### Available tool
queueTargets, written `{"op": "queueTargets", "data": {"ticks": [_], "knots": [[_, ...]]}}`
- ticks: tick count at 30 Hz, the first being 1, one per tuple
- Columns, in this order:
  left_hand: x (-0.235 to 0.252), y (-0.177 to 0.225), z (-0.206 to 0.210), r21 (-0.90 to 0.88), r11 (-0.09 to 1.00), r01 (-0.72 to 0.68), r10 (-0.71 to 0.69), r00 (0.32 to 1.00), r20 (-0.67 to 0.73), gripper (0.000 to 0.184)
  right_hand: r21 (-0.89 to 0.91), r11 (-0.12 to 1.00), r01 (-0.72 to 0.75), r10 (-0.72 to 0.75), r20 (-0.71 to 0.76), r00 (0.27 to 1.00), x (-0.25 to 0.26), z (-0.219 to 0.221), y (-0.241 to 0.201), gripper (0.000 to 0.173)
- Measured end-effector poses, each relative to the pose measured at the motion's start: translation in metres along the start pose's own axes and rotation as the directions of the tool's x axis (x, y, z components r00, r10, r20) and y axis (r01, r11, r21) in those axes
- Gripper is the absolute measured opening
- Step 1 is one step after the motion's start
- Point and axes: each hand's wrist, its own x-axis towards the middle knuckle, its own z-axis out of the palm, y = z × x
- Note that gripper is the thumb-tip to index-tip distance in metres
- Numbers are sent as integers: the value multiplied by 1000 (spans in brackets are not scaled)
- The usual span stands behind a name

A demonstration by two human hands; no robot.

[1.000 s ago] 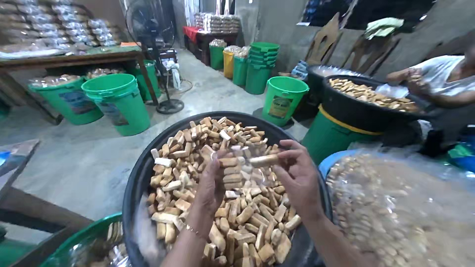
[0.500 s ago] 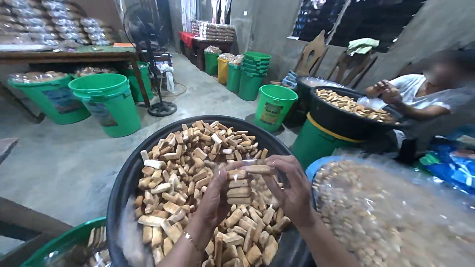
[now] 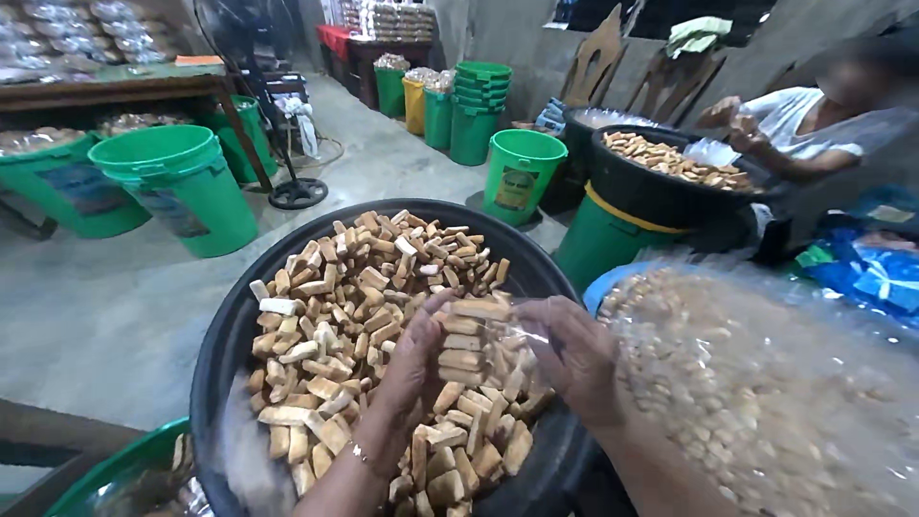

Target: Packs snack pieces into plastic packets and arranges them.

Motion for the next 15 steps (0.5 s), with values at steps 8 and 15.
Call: {"op": "queueTargets", "data": {"ticks": [8, 15], "knots": [[-9, -10, 29, 383, 923, -49, 103, 987, -122, 42, 188, 862, -471, 361, 424, 831, -21, -38, 1, 33], [-2, -35, 58, 426, 893, 147, -151, 988, -25, 36, 353, 344, -870, 440, 758, 481, -57, -91, -9, 26]]}}
